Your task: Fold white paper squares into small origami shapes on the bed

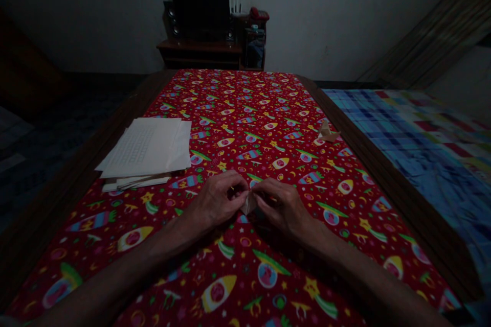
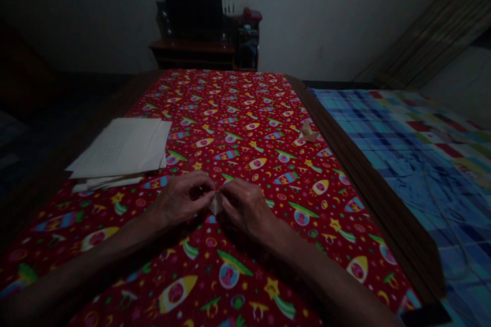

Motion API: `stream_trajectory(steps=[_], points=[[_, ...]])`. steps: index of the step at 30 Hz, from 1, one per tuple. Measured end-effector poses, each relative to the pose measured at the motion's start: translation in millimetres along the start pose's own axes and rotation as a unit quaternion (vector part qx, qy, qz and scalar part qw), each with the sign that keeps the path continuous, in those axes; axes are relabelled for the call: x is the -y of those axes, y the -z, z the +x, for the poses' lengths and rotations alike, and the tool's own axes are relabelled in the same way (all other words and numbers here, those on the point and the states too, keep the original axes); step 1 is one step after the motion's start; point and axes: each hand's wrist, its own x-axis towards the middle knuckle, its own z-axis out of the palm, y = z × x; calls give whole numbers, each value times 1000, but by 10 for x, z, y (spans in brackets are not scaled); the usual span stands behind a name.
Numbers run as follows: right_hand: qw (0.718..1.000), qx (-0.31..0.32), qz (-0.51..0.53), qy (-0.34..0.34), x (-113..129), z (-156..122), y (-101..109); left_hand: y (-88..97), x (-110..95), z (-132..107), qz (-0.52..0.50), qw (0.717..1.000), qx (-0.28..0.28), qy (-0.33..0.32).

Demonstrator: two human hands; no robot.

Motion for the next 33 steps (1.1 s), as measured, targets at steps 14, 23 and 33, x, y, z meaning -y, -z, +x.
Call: stream_trajectory(steps=[14,23,33], points=[[999,-27,-23,-8,37,-15,-37,11,7,-6,-29,999,15,13],[997,-60,-21,-48,-5,-38,-52,63,40,-8,-23,999,-6,36],[999,-21,36,-20,21,9,-5,45,7,-28,-28,999,3,23]])
